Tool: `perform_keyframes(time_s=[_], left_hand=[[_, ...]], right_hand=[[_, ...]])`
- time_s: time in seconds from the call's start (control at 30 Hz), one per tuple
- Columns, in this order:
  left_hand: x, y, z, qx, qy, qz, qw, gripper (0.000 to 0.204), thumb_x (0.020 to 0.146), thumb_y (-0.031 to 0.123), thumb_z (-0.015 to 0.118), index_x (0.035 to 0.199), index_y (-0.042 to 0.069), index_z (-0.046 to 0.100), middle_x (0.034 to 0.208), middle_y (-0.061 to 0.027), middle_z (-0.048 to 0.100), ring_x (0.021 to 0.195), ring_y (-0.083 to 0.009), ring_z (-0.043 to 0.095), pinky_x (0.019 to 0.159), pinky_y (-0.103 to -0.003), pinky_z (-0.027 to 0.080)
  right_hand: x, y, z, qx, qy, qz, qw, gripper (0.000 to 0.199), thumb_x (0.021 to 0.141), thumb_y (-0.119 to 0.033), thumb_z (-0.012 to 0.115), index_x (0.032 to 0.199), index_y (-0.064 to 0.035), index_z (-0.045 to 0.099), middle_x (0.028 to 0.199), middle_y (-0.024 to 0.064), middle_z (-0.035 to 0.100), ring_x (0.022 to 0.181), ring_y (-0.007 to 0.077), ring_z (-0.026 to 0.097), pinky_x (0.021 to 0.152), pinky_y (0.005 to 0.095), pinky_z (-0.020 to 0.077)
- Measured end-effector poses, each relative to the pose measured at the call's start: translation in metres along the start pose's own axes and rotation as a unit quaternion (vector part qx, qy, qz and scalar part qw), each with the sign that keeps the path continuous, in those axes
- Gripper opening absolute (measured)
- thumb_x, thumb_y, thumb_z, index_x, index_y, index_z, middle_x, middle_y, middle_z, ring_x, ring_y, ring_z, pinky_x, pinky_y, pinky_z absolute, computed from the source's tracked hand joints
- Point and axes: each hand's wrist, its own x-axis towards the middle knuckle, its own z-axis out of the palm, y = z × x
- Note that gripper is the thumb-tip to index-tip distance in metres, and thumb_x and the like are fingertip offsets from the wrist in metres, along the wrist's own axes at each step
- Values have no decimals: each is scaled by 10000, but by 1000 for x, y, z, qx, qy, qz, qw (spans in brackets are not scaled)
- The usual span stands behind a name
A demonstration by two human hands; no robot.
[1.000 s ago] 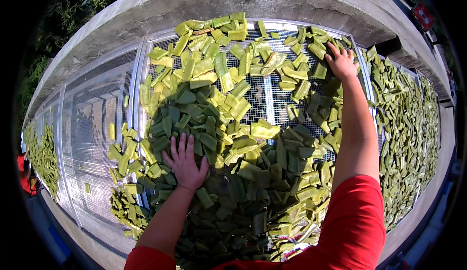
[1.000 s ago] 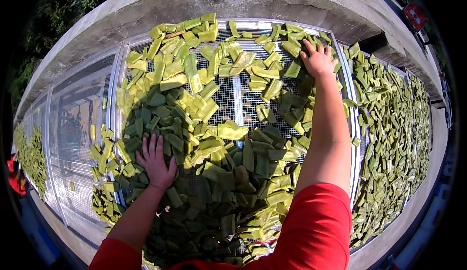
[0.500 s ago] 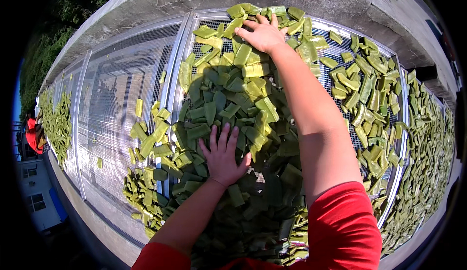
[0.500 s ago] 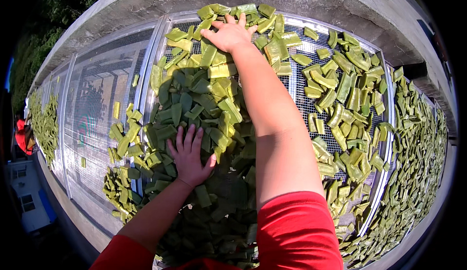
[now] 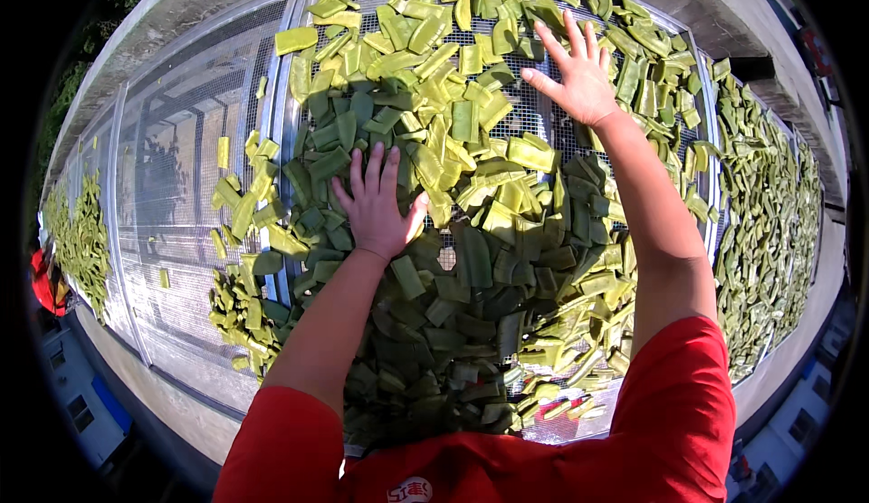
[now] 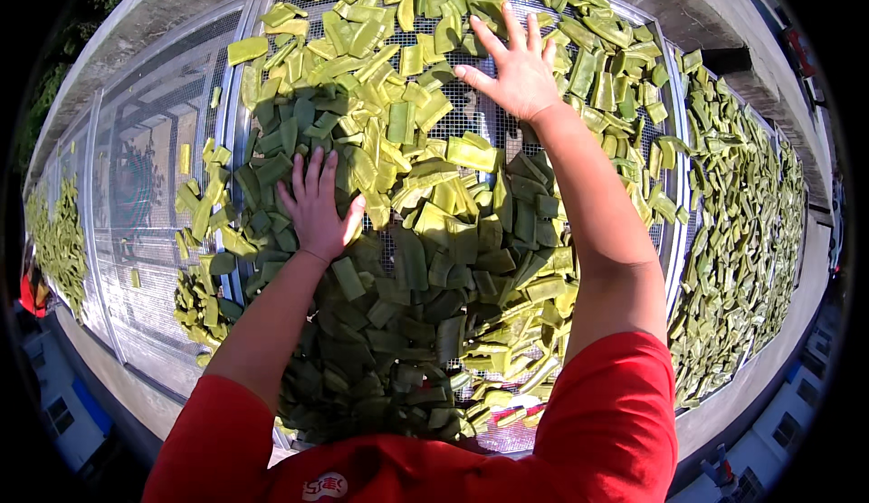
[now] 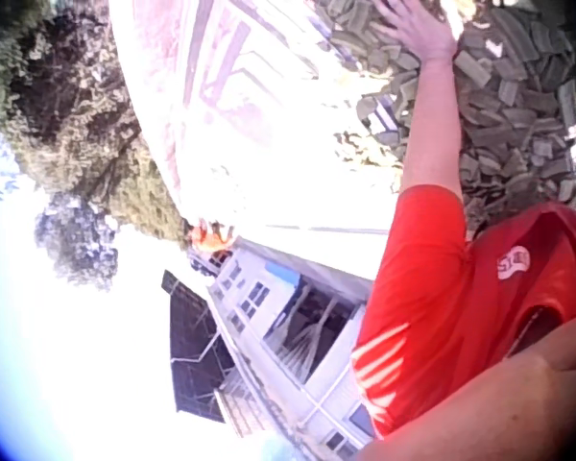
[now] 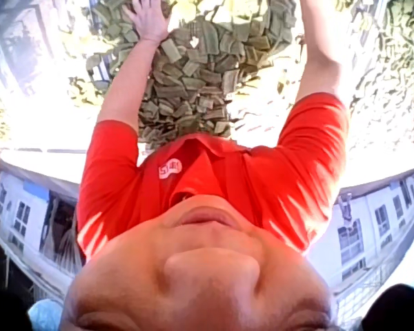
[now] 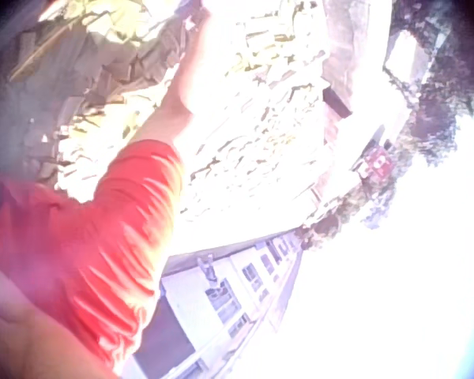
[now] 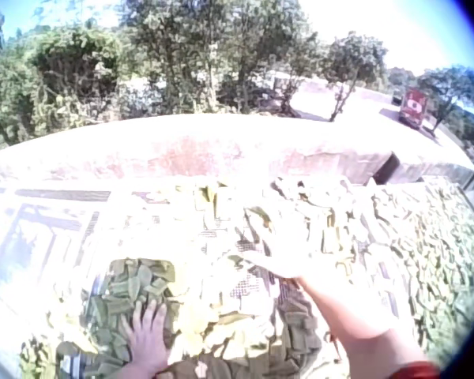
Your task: The person spreads green vegetable slices evenly across metal mesh trays using both hands. They repeatedly scoop and toss the slices to ensure uniform coverage on the drying racks.
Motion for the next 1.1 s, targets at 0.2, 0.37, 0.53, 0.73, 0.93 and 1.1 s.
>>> perform_keyframes(time_s=[0.2,0.37,0.53,0.73,0.93,1.1], left_hand=[[-1,1,-10,-7,-20,5,1000,734,796,502,573,1411,208,301,1496,-77,174,1381,-324,101,1036,-633,55],[-91,105,-38,-171,-179,158,956,789,704,636,593,1282,113,470,1405,-212,279,1340,-374,205,1001,-684,67],[-99,141,-50,-202,-294,265,896,831,705,501,681,1408,263,307,1317,-164,354,1310,-390,251,1006,-659,151],[48,143,2,-82,-98,192,973,694,801,441,626,1404,313,307,1457,-81,269,1384,-338,67,1011,-681,25],[163,141,41,-46,-106,58,992,653,848,610,427,1421,354,247,1506,-33,178,1400,-259,68,1068,-603,-4],[194,146,33,-13,-225,17,974,815,818,684,404,1459,269,119,1530,-43,57,1407,-254,-4,1066,-596,-45]], right_hand=[[-181,-57,-57,122,-282,-43,951,749,711,-696,540,1305,-246,471,1438,111,295,1354,349,198,1087,569,93],[-296,-68,-100,174,-216,-13,961,694,614,-484,737,1232,-268,507,1352,115,358,1295,352,267,1031,572,205],[-372,-75,-89,166,-87,39,982,738,549,-481,755,1213,-248,531,1441,130,260,1319,404,211,974,660,214],[-238,-33,-46,84,-49,106,990,709,527,-426,716,1200,-261,571,1427,71,314,1271,303,331,917,605,296],[-113,54,-9,7,-68,156,985,513,797,-524,511,1220,-235,548,1325,77,419,1304,278,284,1015,594,214],[-135,160,-9,-80,-33,182,979,541,870,-538,425,1367,-332,370,1490,44,225,1358,268,222,1066,553,182]])
